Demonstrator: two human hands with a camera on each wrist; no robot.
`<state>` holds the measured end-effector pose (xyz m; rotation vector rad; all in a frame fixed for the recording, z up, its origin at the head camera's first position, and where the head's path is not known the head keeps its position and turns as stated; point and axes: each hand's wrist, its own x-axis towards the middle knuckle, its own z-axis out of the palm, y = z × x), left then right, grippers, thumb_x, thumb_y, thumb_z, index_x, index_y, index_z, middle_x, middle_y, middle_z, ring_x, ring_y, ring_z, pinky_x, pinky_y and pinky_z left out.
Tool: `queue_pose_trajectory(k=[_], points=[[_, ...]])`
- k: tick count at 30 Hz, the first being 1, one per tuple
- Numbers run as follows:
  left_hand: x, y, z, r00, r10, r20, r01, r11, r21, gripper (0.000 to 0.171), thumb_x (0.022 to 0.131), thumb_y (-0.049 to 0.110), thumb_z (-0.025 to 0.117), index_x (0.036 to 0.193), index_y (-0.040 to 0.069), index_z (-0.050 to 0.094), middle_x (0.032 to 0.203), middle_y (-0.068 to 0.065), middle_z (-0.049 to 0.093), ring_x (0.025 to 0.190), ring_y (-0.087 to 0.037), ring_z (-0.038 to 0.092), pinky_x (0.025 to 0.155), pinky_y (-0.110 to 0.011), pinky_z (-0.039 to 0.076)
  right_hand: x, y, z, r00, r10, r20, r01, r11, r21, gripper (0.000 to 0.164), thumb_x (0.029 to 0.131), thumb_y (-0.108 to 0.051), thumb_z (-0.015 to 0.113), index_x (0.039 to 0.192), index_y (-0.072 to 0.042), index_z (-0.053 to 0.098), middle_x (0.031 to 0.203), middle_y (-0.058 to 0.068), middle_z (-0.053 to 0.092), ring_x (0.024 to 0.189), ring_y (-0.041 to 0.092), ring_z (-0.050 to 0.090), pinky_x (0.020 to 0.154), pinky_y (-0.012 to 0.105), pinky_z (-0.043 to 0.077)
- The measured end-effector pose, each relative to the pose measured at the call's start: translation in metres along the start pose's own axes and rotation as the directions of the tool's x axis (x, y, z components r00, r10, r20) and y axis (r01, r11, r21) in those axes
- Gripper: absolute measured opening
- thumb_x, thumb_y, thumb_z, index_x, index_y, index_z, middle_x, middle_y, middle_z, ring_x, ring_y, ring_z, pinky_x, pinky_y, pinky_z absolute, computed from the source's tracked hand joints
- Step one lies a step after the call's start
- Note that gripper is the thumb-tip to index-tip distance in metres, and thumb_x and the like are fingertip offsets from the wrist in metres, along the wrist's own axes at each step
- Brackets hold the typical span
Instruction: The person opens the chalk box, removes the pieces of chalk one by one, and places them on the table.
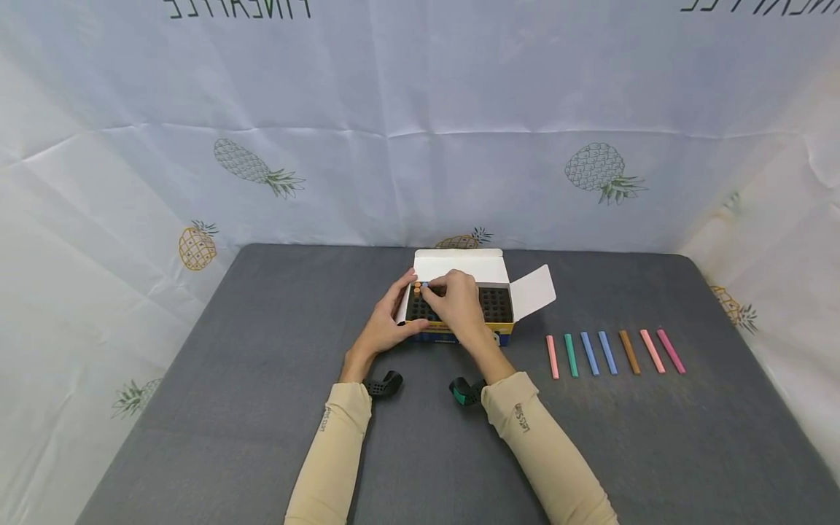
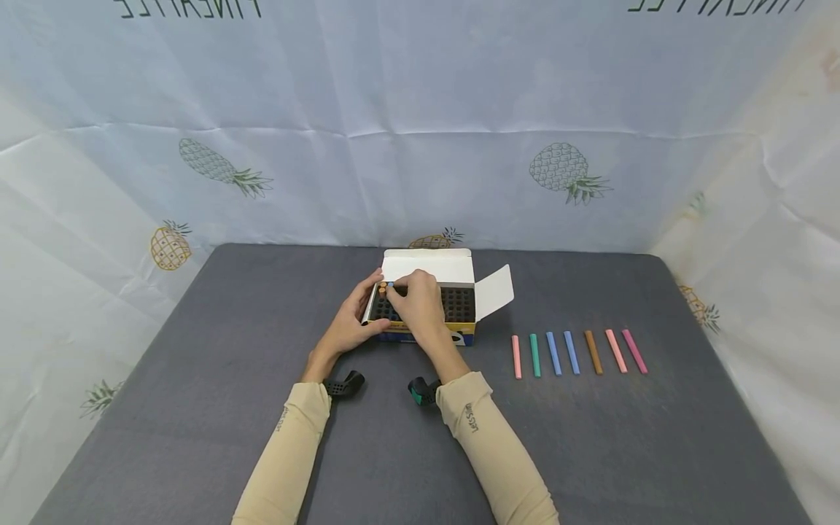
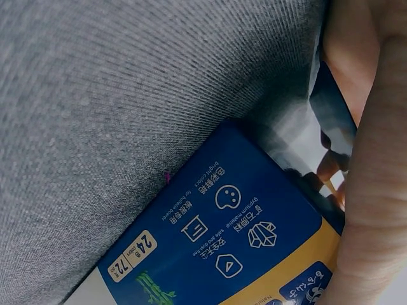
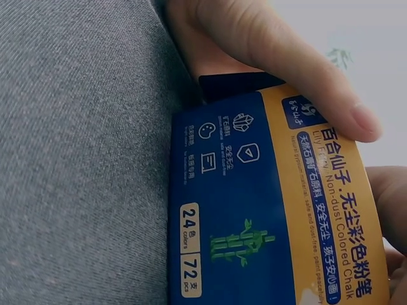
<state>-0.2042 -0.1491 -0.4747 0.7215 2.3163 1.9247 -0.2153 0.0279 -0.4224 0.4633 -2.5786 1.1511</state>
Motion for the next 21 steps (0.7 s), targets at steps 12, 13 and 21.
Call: queue_pose_trajectory(k=[12,13,21], points=[[-0.0023,0.0123,-0.0003,1.0,-0.021,0.004,0.021,1.0,0.002,0.086,0.091,0.004,0.075,0.161,0.001,0.026,0.173,-0.016,0.011,0.161,-0.032,0.012,0.13,-0.052,0.019,-0.0006,0.0002,0.0031,0.998,-0.025,-0.051,0.026,1.0,0.008,0.014,0.093,-0.011,0.074,0.099,0.0,0.082,0.086,0.016,0.074,0.066,0.022,0.062,0.057,0.026,0.044],[-0.0022,0.0126,-0.0003,1.0,-0.024,0.004,0.024,1.0,0.005,0.086,0.09,0.003,0.075,0.161,0.001,0.026,0.173,-0.016,0.012,0.161,-0.032,0.012,0.13,-0.052,0.019,-0.0003,0.0003,0.0033,0.997,-0.034,-0.066,0.036,0.999,0.017,0.015,0.093,-0.011,0.074,0.099,0.0,0.082,0.085,0.016,0.073,0.067,0.023,0.063,0.058,0.027,0.045],[-0.0011,0.0136,-0.0004,1.0,-0.028,0.009,0.028,0.999,0.015,0.086,0.091,0.013,0.077,0.16,0.002,0.028,0.173,-0.015,0.012,0.161,-0.033,0.012,0.13,-0.054,0.019,0.0031,0.0008,0.0051,0.994,-0.037,-0.107,0.044,0.997,0.059,0.021,0.092,-0.013,0.076,0.104,0.004,0.08,0.085,0.018,0.071,0.069,0.027,0.064,0.059,0.03,0.047]])
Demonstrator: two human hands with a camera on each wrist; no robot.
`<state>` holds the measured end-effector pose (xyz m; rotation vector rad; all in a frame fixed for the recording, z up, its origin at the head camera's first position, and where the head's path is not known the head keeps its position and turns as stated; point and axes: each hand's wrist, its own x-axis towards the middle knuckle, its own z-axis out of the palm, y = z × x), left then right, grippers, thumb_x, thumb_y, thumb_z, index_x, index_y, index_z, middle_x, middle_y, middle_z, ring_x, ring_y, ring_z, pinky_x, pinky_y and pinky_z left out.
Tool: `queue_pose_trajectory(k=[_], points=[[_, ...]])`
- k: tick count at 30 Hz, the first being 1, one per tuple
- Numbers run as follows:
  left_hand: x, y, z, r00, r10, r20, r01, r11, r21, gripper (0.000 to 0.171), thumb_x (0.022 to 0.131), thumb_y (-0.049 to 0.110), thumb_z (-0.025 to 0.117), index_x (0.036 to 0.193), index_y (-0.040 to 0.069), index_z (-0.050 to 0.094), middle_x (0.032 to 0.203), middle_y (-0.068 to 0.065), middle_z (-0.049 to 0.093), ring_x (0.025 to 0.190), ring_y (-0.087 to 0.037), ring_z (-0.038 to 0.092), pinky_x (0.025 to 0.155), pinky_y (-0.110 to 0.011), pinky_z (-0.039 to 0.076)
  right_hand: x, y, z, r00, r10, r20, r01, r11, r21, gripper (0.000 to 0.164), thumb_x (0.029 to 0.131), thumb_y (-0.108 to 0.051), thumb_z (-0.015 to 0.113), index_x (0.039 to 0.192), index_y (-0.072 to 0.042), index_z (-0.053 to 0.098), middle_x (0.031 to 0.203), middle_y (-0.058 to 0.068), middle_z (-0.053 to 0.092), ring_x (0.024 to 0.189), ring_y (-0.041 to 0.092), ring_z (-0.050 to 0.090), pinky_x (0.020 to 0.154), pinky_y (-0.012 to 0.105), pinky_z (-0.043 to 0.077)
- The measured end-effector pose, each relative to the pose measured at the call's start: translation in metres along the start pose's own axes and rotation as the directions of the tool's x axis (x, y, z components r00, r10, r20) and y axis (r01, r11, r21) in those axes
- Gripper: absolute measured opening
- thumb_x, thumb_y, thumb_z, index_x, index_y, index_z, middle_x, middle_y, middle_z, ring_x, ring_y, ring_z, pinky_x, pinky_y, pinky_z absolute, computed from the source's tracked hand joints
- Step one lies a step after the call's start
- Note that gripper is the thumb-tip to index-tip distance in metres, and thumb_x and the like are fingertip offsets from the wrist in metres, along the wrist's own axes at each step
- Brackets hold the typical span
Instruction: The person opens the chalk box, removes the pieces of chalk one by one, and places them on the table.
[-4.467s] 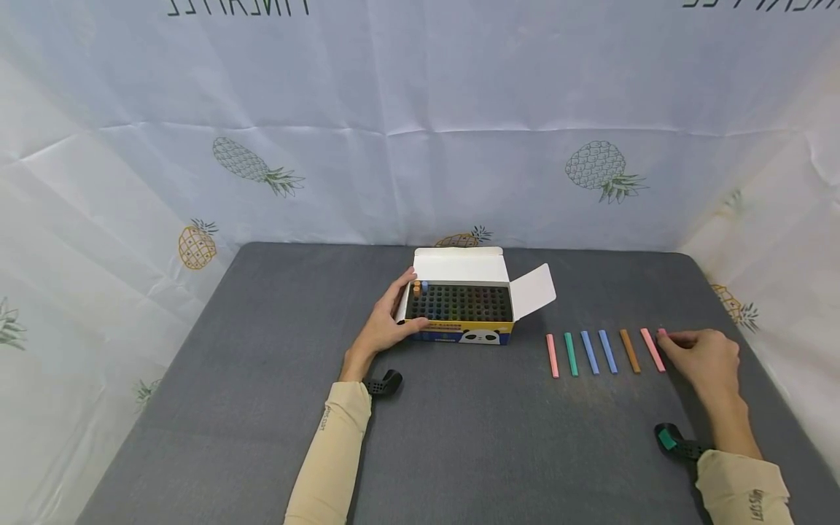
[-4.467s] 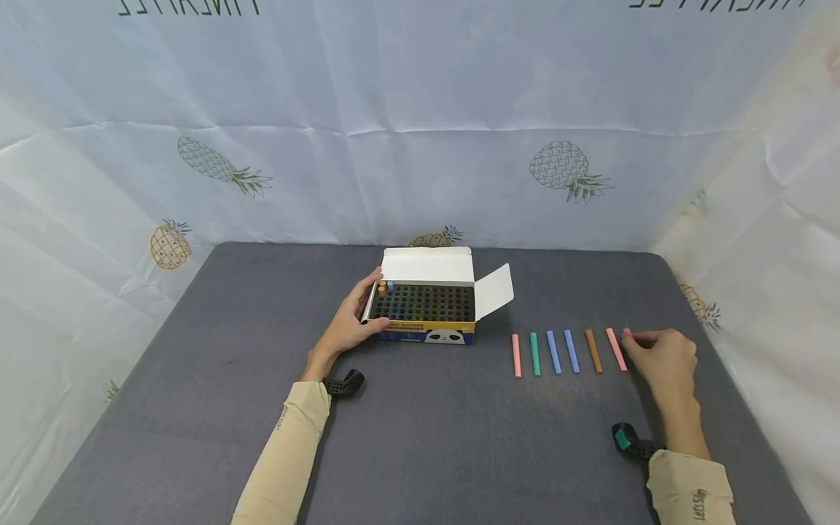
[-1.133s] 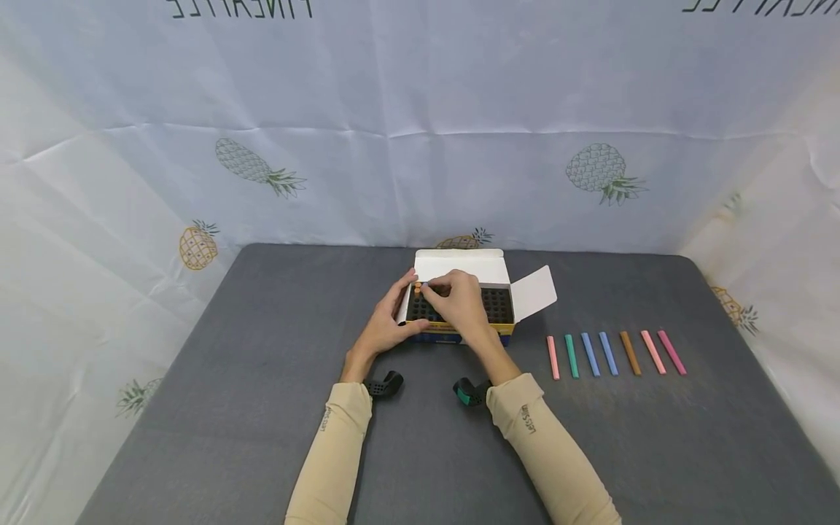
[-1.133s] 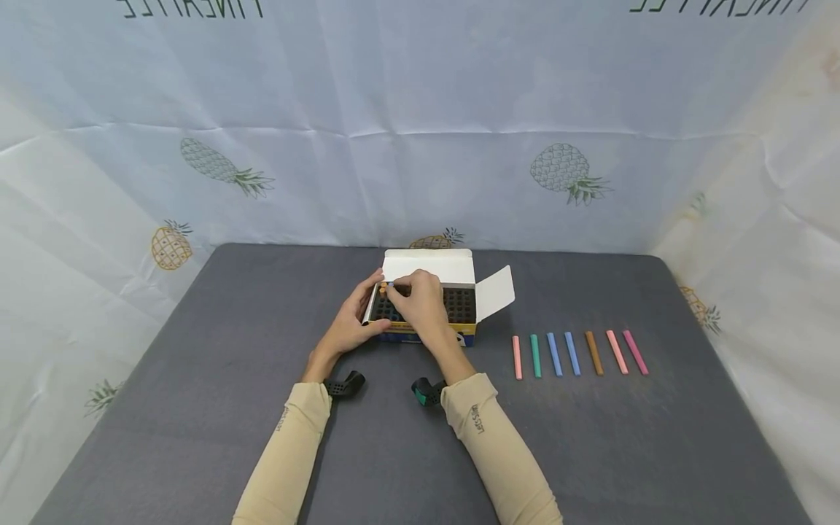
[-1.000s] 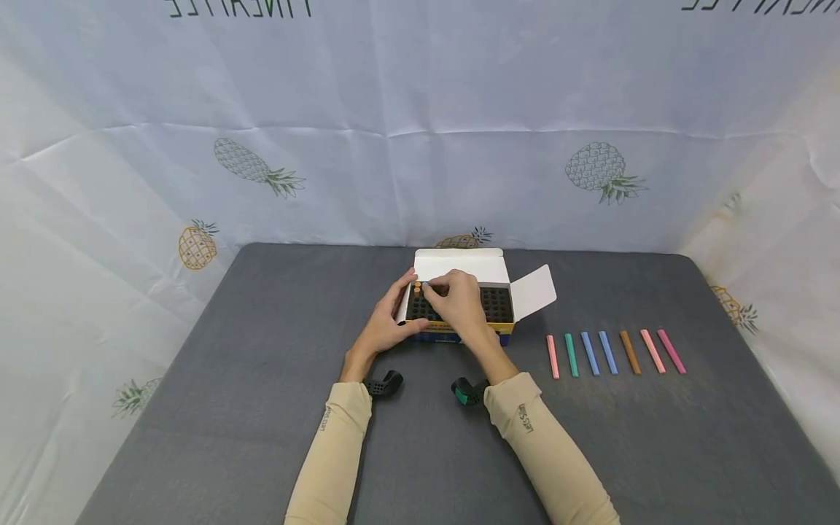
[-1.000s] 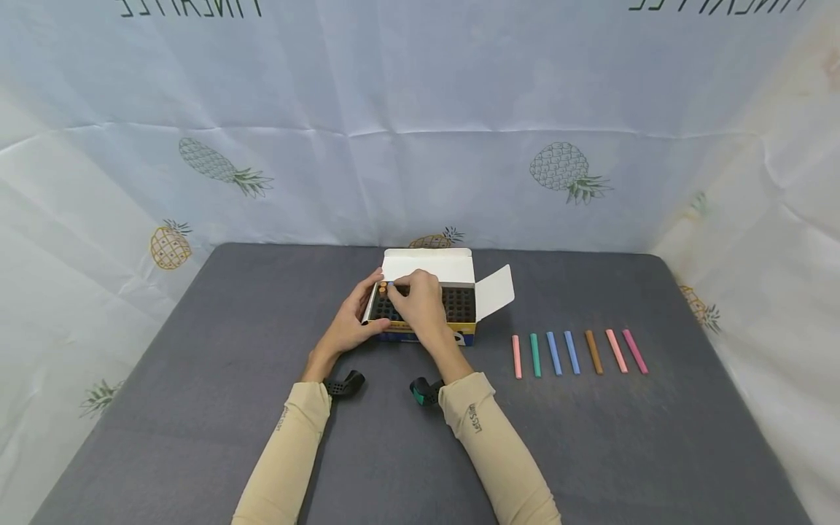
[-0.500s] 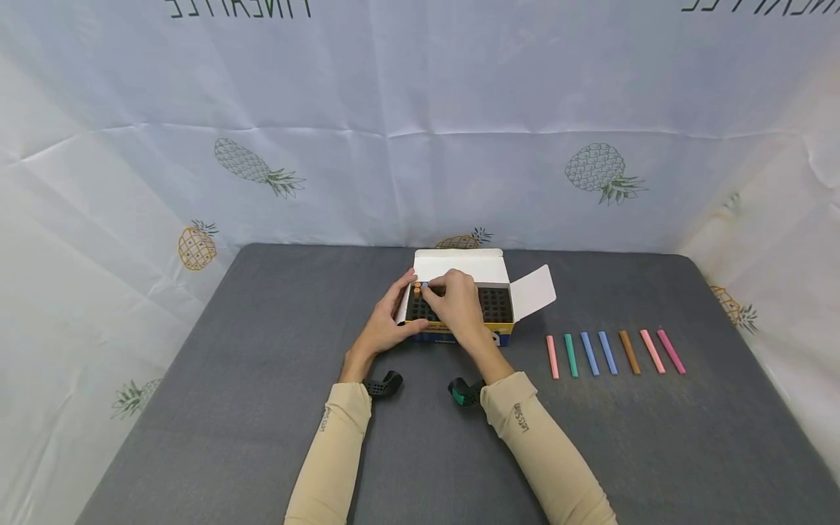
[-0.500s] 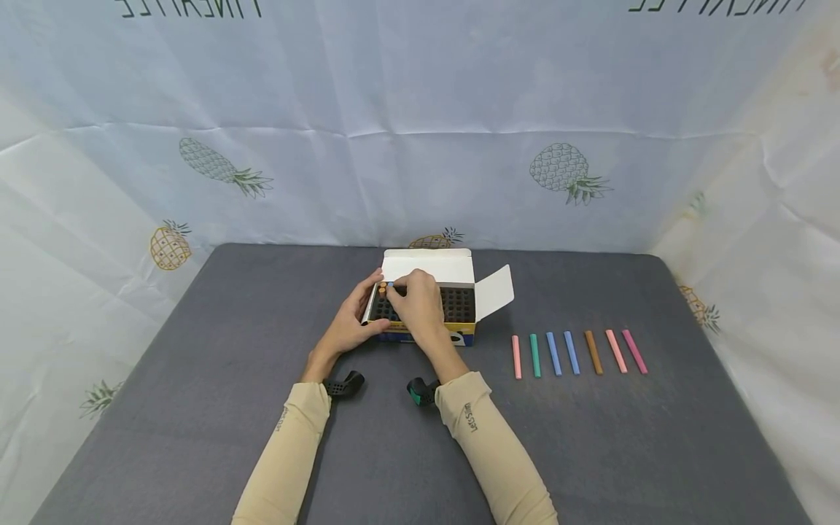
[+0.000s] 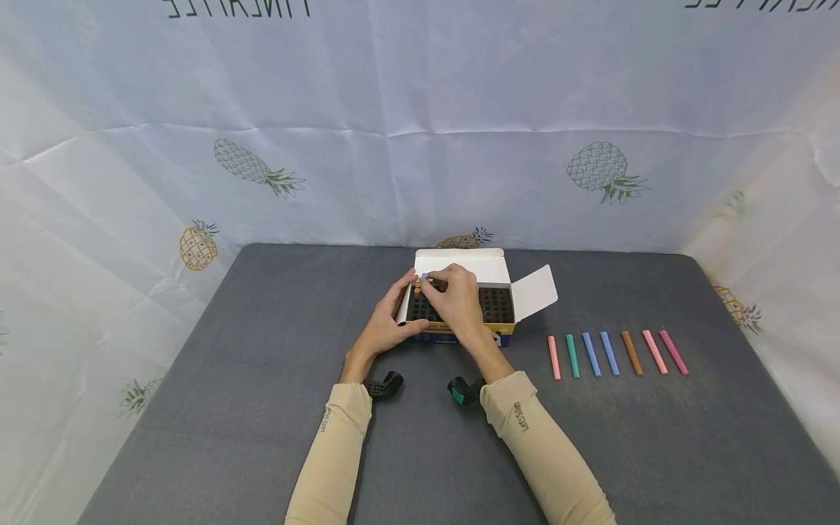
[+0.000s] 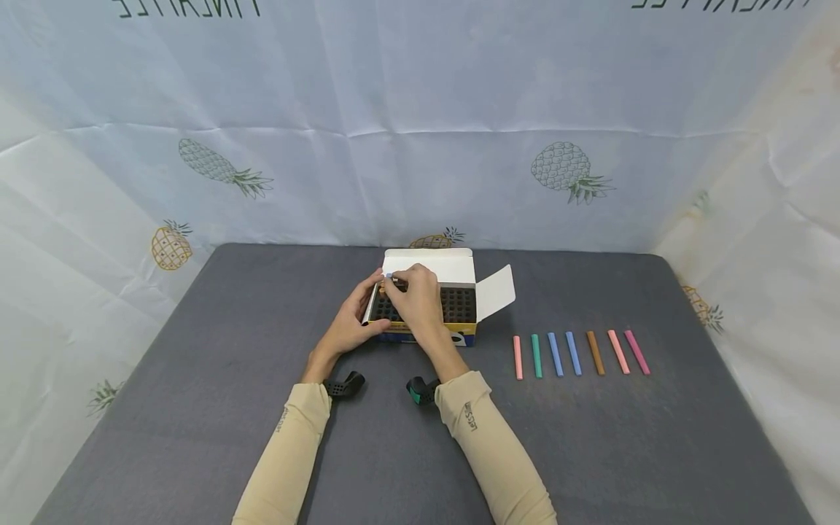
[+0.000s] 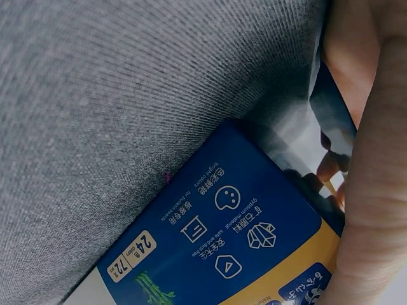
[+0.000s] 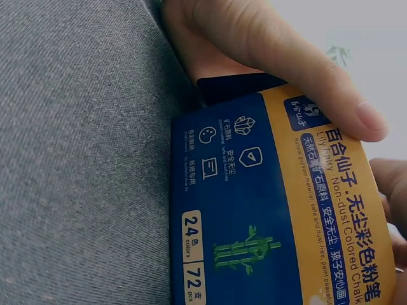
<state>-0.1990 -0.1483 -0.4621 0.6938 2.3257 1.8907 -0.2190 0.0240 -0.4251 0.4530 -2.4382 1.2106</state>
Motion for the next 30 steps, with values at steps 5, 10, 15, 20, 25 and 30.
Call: queue_pose_trajectory(k=[5,10,15,20,25,30], points=[[0.0,0.0,0.0,1.0,0.005,-0.003,-0.005,1.0,0.001,0.085,0.091,0.012,0.077,0.16,0.002,0.029,0.173,-0.017,0.012,0.161,-0.033,0.011,0.13,-0.053,0.018,0.0,-0.001,-0.002,1.0,0.013,0.018,-0.013,1.0,0.012,0.022,0.092,-0.014,0.077,0.105,0.003,0.08,0.089,0.019,0.072,0.074,0.029,0.067,0.064,0.037,0.056],[0.0,0.002,0.0,1.0,-0.009,-0.003,0.009,1.0,0.015,0.083,0.091,0.008,0.076,0.16,0.004,0.03,0.173,-0.017,0.013,0.162,-0.033,0.011,0.13,-0.053,0.018,0.003,-0.005,-0.008,1.0,0.0,-0.023,0.002,0.996,0.092,0.02,0.092,-0.012,0.077,0.104,0.003,0.08,0.091,0.019,0.072,0.077,0.031,0.071,0.072,0.041,0.062],[0.002,-0.007,0.0,1.0,0.015,-0.007,-0.014,1.0,0.027,0.085,0.09,0.012,0.079,0.159,0.001,0.03,0.172,-0.021,0.012,0.161,-0.036,0.011,0.129,-0.056,0.017,0.005,-0.014,-0.02,0.998,-0.023,-0.064,0.032,0.988,0.152,0.019,0.091,-0.012,0.077,0.103,0.003,0.08,0.093,0.02,0.072,0.083,0.034,0.073,0.077,0.043,0.064],[0.007,-0.03,0.0,1.0,0.02,-0.018,-0.019,0.999,0.044,0.086,0.09,0.01,0.078,0.161,0.01,0.03,0.174,-0.012,0.011,0.162,-0.03,0.011,0.13,-0.055,0.018,0.0,-0.024,-0.031,0.997,-0.036,-0.062,0.046,0.986,0.16,0.02,0.091,-0.014,0.078,0.103,0.002,0.08,0.094,0.018,0.071,0.083,0.033,0.073,0.078,0.043,0.063],[0.006,-0.037,-0.002,0.998,0.06,-0.015,-0.06,0.997,0.049,0.084,0.092,0.027,0.079,0.16,0.017,0.032,0.174,-0.009,0.013,0.162,-0.027,0.014,0.129,-0.055,0.021,-0.01,-0.032,-0.041,0.998,-0.044,-0.044,0.05,0.988,0.145,0.02,0.089,-0.016,0.08,0.102,0.001,0.081,0.092,0.016,0.071,0.078,0.029,0.071,0.07,0.038,0.059],[0.006,-0.037,-0.002,0.996,0.089,-0.009,-0.089,0.996,0.031,0.088,0.09,0.041,0.078,0.16,0.015,0.031,0.173,-0.014,0.012,0.162,-0.027,0.013,0.129,-0.056,0.021,-0.02,-0.036,-0.049,0.998,-0.06,-0.036,0.064,0.989,0.133,0.017,0.089,-0.016,0.08,0.098,-0.002,0.083,0.089,0.013,0.071,0.075,0.024,0.068,0.064,0.029,0.052]])
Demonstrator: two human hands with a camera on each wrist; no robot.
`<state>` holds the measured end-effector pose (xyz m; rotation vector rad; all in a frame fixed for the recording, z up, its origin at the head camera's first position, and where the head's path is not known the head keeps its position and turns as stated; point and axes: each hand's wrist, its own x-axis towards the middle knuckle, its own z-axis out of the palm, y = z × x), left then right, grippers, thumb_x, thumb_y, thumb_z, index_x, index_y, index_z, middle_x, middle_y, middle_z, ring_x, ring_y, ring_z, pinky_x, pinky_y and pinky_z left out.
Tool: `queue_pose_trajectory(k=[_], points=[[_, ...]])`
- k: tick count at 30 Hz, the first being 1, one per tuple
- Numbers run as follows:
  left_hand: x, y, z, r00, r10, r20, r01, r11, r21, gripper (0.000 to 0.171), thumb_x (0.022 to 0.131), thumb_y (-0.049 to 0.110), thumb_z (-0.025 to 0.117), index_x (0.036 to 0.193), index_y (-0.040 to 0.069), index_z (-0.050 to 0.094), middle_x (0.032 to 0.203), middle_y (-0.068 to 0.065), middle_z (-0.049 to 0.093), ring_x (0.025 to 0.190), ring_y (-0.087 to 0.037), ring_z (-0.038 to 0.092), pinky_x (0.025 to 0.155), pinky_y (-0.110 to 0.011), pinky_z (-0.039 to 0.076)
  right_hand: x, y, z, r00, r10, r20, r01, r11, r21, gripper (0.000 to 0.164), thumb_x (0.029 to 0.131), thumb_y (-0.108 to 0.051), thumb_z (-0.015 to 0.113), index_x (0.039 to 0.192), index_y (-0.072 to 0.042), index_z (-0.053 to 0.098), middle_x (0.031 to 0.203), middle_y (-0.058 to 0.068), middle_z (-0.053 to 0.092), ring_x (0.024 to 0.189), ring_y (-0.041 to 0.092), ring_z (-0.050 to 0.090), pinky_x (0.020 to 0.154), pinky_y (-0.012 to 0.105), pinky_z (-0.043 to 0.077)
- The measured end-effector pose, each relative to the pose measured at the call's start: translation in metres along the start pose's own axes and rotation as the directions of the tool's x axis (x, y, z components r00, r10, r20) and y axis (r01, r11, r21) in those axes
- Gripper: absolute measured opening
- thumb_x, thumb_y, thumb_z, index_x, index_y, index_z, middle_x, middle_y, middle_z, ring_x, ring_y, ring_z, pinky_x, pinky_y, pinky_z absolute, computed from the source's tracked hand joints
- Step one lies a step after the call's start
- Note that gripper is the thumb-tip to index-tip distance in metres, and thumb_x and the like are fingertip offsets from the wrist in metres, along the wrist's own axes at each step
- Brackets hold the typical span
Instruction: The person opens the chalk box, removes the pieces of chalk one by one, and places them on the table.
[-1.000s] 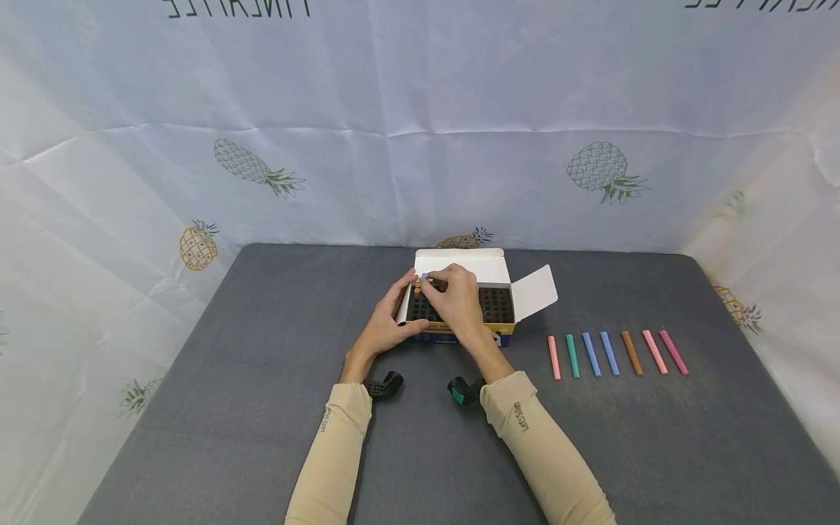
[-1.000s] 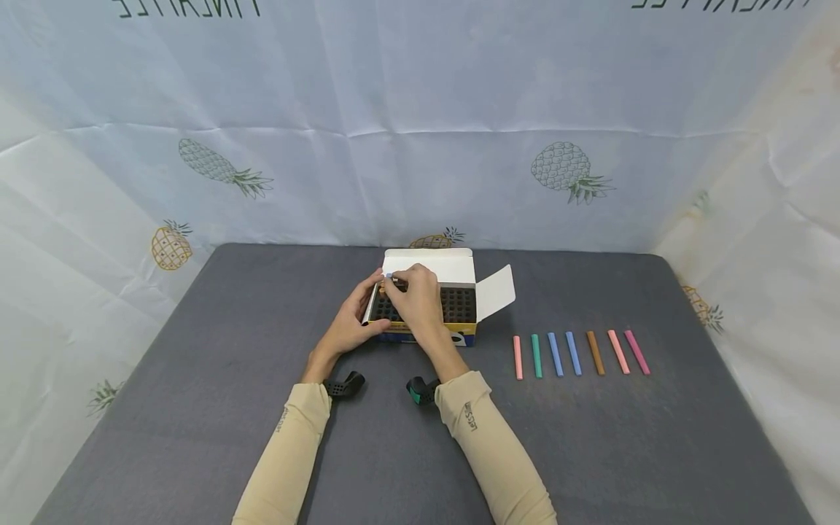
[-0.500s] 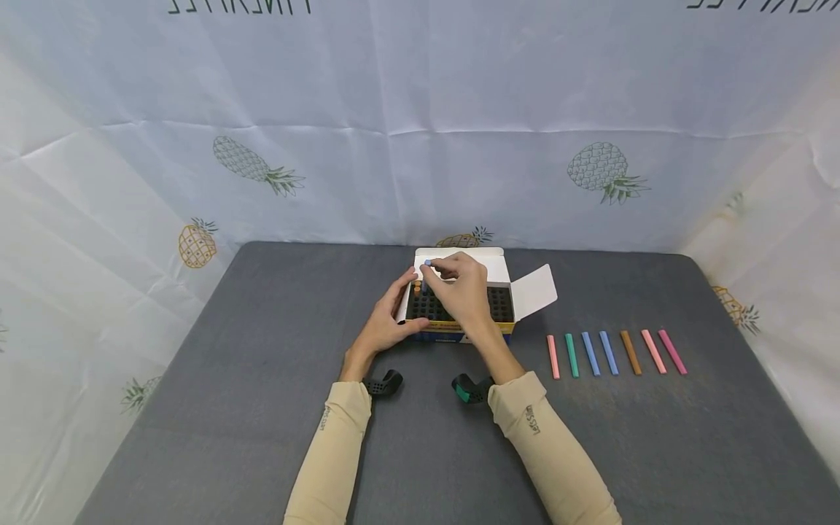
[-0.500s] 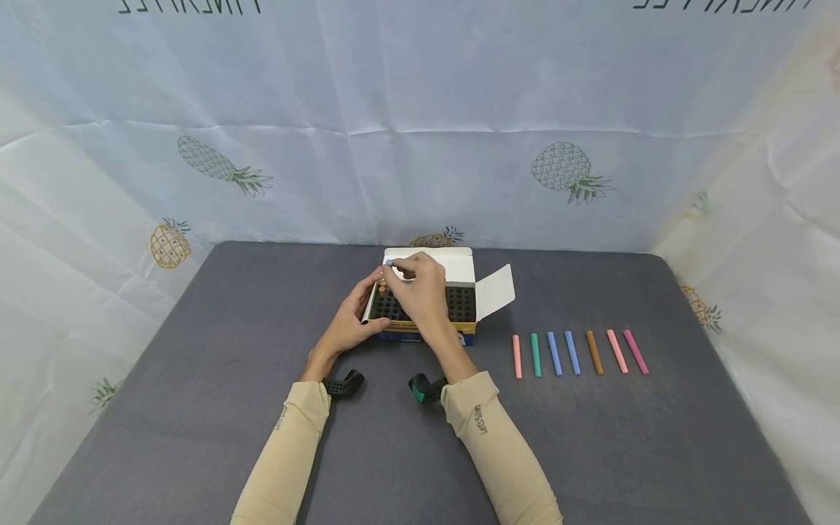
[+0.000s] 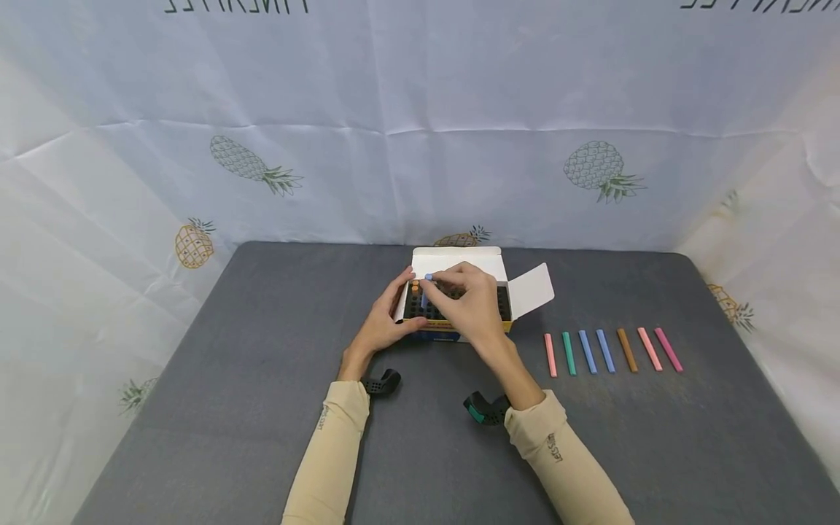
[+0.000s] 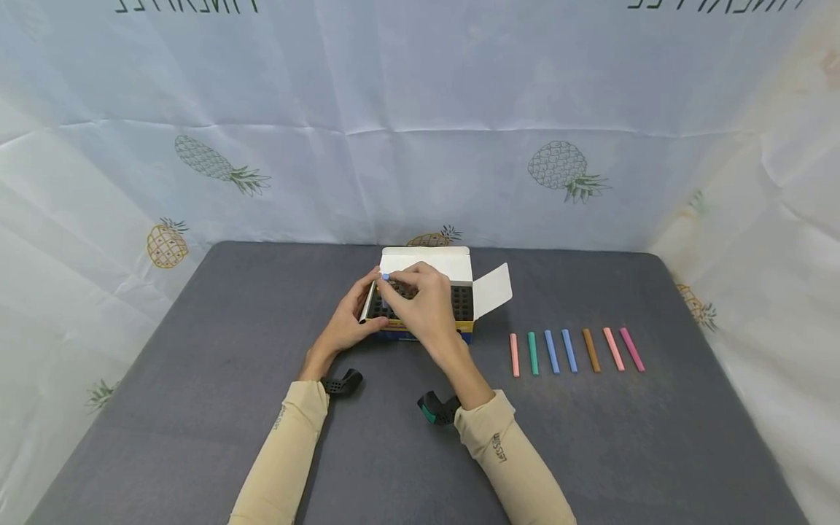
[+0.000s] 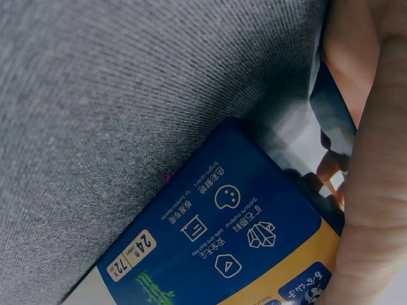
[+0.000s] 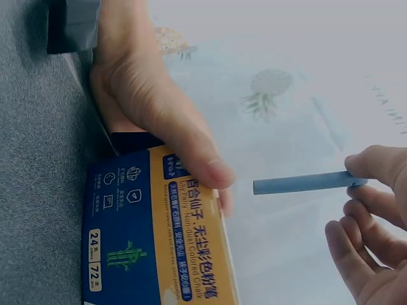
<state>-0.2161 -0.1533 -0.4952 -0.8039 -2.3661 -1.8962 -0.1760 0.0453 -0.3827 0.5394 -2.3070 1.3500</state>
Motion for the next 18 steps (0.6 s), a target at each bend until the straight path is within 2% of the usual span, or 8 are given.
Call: queue_pose_trajectory(k=[4,7,12,14,18], points=[[0.0,0.001,0.001,1.0,-0.019,-0.003,0.019,1.0,0.013,0.089,0.091,0.035,0.079,0.161,0.014,0.03,0.174,-0.011,0.013,0.162,-0.027,0.012,0.129,-0.053,0.021,-0.007,-0.005,-0.008,1.0,-0.005,0.004,0.005,1.0,0.016,0.016,0.089,-0.016,0.081,0.097,-0.002,0.083,0.088,0.012,0.07,0.074,0.022,0.067,0.063,0.029,0.052],[0.0,0.005,0.001,0.999,-0.034,-0.005,0.034,0.999,0.022,0.089,0.091,0.027,0.079,0.162,0.009,0.027,0.174,-0.012,0.012,0.162,-0.031,0.011,0.129,-0.055,0.02,-0.014,-0.01,-0.014,1.0,-0.005,0.004,0.005,1.0,0.011,0.016,0.088,-0.015,0.082,0.098,-0.003,0.083,0.088,0.01,0.071,0.074,0.021,0.067,0.062,0.028,0.051],[-0.003,0.029,0.001,0.999,-0.034,0.009,0.033,0.999,0.018,0.087,0.091,0.014,0.078,0.16,-0.002,0.027,0.171,-0.023,0.012,0.161,-0.038,0.011,0.128,-0.058,0.02,-0.024,-0.013,-0.022,1.0,-0.018,0.013,0.018,1.0,-0.02,0.015,0.087,-0.015,0.082,0.097,-0.004,0.083,0.087,0.008,0.072,0.074,0.02,0.067,0.064,0.03,0.052],[-0.004,0.037,0.001,0.999,-0.032,0.012,0.032,0.999,0.016,0.086,0.091,0.014,0.078,0.159,-0.004,0.028,0.17,-0.026,0.012,0.16,-0.039,0.012,0.127,-0.059,0.021,-0.029,-0.013,-0.025,1.0,-0.021,0.018,0.022,0.999,-0.028,0.014,0.087,-0.014,0.082,0.097,-0.004,0.083,0.088,0.008,0.072,0.076,0.02,0.068,0.066,0.031,0.054],[-0.004,0.041,0.001,0.999,-0.037,0.003,0.037,0.999,0.017,0.086,0.091,0.017,0.079,0.158,-0.004,0.029,0.17,-0.026,0.013,0.16,-0.039,0.013,0.127,-0.06,0.022,-0.038,-0.011,-0.032,1.0,-0.008,0.025,0.009,0.999,-0.037,0.013,0.086,-0.013,0.083,0.096,-0.004,0.083,0.089,0.008,0.072,0.078,0.02,0.069,0.068,0.033,0.058]])
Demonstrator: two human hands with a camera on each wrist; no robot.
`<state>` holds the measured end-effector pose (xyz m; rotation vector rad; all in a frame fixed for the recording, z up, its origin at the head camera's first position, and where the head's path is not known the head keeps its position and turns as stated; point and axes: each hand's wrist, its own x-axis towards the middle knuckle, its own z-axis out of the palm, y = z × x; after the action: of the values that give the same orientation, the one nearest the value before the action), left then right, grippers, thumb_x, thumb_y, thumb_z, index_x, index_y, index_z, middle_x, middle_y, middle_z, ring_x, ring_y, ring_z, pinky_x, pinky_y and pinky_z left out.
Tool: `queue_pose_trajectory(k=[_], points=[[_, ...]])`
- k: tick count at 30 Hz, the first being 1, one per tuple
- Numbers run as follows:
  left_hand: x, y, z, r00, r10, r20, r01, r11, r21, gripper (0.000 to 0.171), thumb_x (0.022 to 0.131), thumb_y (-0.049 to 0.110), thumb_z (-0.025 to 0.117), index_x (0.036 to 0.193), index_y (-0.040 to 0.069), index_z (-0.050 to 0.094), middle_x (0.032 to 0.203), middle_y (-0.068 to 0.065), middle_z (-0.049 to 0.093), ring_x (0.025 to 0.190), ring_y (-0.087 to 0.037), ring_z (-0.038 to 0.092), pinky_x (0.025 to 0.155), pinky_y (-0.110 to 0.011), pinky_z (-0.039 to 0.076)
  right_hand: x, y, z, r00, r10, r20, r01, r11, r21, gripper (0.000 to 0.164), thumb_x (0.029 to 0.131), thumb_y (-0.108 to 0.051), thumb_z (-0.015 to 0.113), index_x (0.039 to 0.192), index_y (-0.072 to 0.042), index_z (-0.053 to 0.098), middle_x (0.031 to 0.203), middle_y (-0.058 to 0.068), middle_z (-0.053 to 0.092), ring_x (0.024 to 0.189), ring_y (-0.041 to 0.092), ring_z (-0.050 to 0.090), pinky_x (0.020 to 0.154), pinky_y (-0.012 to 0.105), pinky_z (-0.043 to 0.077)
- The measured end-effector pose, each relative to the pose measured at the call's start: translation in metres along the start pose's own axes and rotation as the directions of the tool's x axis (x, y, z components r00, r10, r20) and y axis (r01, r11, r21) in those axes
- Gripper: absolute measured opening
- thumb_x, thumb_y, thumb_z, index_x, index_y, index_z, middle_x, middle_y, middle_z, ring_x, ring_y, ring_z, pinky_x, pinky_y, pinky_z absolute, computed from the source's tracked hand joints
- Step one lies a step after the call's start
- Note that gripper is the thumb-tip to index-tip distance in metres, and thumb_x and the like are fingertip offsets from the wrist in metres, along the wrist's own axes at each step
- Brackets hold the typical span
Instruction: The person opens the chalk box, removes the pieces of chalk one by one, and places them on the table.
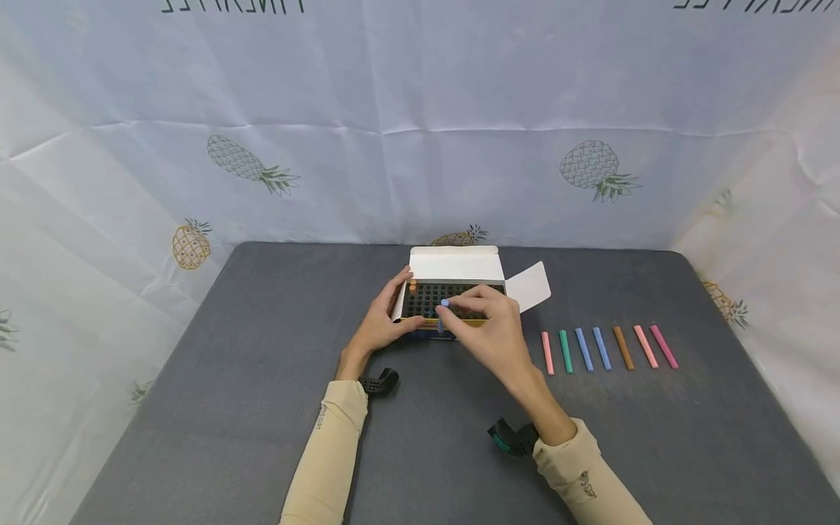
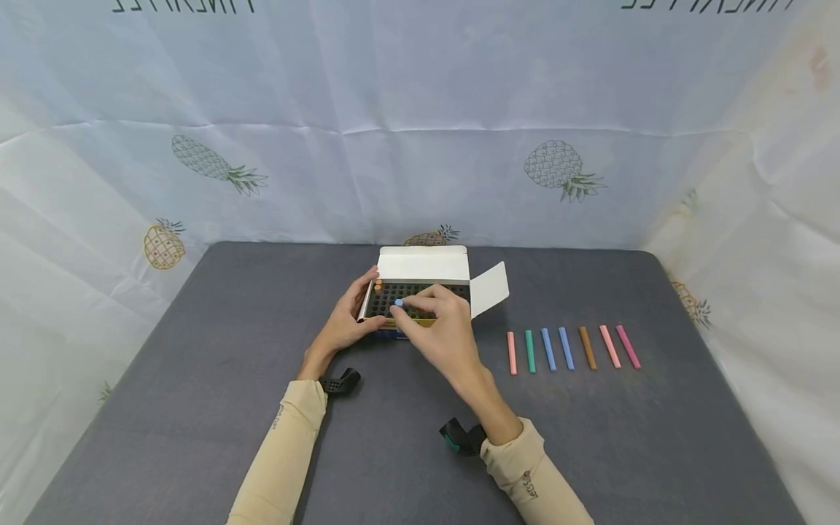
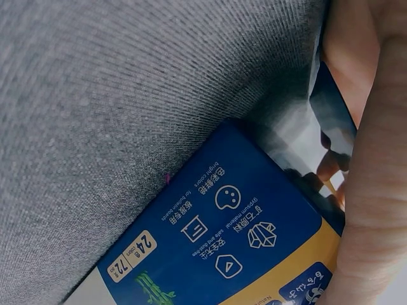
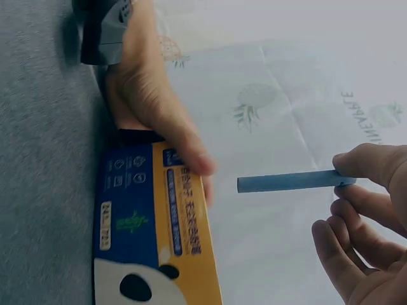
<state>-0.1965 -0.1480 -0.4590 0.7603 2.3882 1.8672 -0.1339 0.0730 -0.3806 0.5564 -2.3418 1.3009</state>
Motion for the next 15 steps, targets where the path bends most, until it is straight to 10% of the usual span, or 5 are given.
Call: queue_pose_trajectory(k=[15], points=[[0.003,0.004,0.0,1.0,-0.03,0.009,0.03,1.0,0.008,0.085,0.09,0.003,0.075,0.16,-0.002,0.027,0.171,-0.022,0.013,0.16,-0.036,0.014,0.128,-0.056,0.021,-0.007,0.013,-0.026,0.998,-0.009,-0.063,0.006,0.999,-0.041,0.012,0.083,-0.01,0.085,0.092,-0.003,0.083,0.086,0.008,0.072,0.066,0.016,0.064,0.06,0.032,0.057]])
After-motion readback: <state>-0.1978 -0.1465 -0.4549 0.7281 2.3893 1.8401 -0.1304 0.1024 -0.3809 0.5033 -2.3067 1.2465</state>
